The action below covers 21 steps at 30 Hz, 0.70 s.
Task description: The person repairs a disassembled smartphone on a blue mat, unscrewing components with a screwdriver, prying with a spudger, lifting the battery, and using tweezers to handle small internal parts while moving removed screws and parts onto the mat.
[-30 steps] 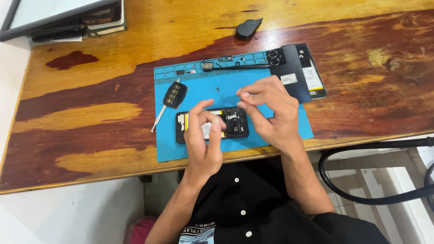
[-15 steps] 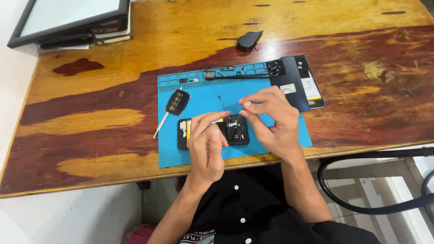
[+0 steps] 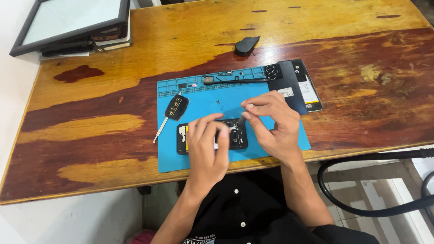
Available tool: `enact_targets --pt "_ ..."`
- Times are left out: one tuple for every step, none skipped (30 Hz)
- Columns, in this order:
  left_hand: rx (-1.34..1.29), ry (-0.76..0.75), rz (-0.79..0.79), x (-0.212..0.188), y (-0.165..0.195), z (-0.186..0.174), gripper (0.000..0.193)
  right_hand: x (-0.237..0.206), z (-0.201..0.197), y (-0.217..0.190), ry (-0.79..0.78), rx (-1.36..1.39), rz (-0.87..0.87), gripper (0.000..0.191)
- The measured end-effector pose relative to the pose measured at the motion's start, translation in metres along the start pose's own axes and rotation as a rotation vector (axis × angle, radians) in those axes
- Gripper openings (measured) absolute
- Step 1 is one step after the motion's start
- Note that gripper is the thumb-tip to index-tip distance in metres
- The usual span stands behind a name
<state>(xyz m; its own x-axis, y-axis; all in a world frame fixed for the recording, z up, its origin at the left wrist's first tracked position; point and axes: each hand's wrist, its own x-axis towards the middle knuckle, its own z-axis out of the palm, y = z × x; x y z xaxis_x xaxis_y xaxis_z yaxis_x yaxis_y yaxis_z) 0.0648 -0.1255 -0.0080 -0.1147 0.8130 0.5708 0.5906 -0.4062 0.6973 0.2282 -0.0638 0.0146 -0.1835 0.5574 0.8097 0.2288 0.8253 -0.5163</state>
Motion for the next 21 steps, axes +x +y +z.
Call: enact_targets --pt "0.068 -0.017 0.003 0.0 0.0014 0.0023 0.017 0.0002 0.0003 0.0006 0.001 0.002 0.002 0.018" --pt "0.135 -0.035 0.004 -0.0003 0.0023 0.0037 0.015 0.0 0.0004 0.0012 0.001 0.003 0.007 0.018" --pt "0.169 -0.057 0.001 -0.0007 0.0028 0.0041 0.016 -0.0004 0.0002 0.0011 0.001 0.004 0.012 0.018" --pt "0.204 -0.078 0.001 -0.0004 0.0027 0.0048 0.019 -0.001 0.0003 0.0011 -0.001 0.007 0.015 0.018" --pt "0.239 -0.099 0.001 -0.0001 0.0024 0.0053 0.022 -0.0013 0.0006 0.0011 -0.001 0.009 0.017 0.018" --pt "0.241 -0.104 0.001 0.0001 0.0018 0.0054 0.023 -0.0013 0.0007 0.0014 -0.001 0.012 0.018 0.018" --pt "0.242 -0.109 0.0 0.0 0.0013 0.0053 0.024 -0.0013 0.0004 0.0015 -0.002 0.015 0.02 0.018" --pt "0.243 -0.115 -0.002 -0.0006 0.001 0.0051 0.026 -0.0012 0.0003 0.0017 -0.004 0.02 0.024 0.018" --pt "0.242 -0.116 -0.008 -0.0013 0.0008 0.0051 0.025 -0.0014 0.0004 0.0018 -0.005 0.025 0.028 0.018" --pt "0.24 -0.116 -0.012 -0.0016 0.0005 0.0051 0.025 -0.0014 0.0009 0.0018 -0.006 0.026 0.024 0.018" --pt "0.237 -0.117 -0.016 -0.0018 0.0004 0.0051 0.025 -0.0015 0.0012 0.0018 -0.005 0.025 0.019 0.018" --pt "0.236 -0.117 -0.015 -0.0017 0.0005 0.0051 0.025 -0.0016 0.0013 0.0019 -0.003 0.024 0.015 0.018" --pt "0.235 -0.116 -0.014 -0.0014 0.0007 0.005 0.025 -0.0019 0.0014 0.0021 -0.004 0.025 0.013 0.018" --pt "0.235 -0.116 -0.013 -0.0009 0.0011 0.0046 0.025 -0.0022 0.0016 0.0023 -0.004 0.027 0.011 0.018" --pt "0.234 -0.118 -0.011 -0.0001 0.0016 0.004 0.026 -0.0026 0.0015 0.0027 -0.004 0.028 0.008 0.019" --pt "0.233 -0.12 -0.009 0.0009 0.0022 0.0034 0.027 -0.0032 0.001 0.0031 0.004 0.032 0.009 0.018" --pt "0.232 -0.123 -0.008 0.0017 0.0031 0.0028 0.027 -0.0043 0.0002 0.0033 0.011 0.037 0.012 0.018" --pt "0.203 -0.114 0.012 0.0025 0.0039 0.0024 0.029 -0.0053 -0.0006 0.0038 0.017 0.041 0.013 0.018" --pt "0.174 -0.105 0.033 0.0028 0.0047 0.002 0.032 -0.0064 -0.0014 0.0043 0.023 0.079 0.037 0.017" --pt "0.145 -0.096 0.052 0.0026 0.0051 0.0014 0.036 -0.0077 -0.0019 0.0045 0.029 0.118 0.061 0.016" --pt "0.098 -0.097 0.09 0.002 0.0049 0.0008 0.038 -0.0096 -0.0023 0.0041 0.034 0.155 0.086 0.016"
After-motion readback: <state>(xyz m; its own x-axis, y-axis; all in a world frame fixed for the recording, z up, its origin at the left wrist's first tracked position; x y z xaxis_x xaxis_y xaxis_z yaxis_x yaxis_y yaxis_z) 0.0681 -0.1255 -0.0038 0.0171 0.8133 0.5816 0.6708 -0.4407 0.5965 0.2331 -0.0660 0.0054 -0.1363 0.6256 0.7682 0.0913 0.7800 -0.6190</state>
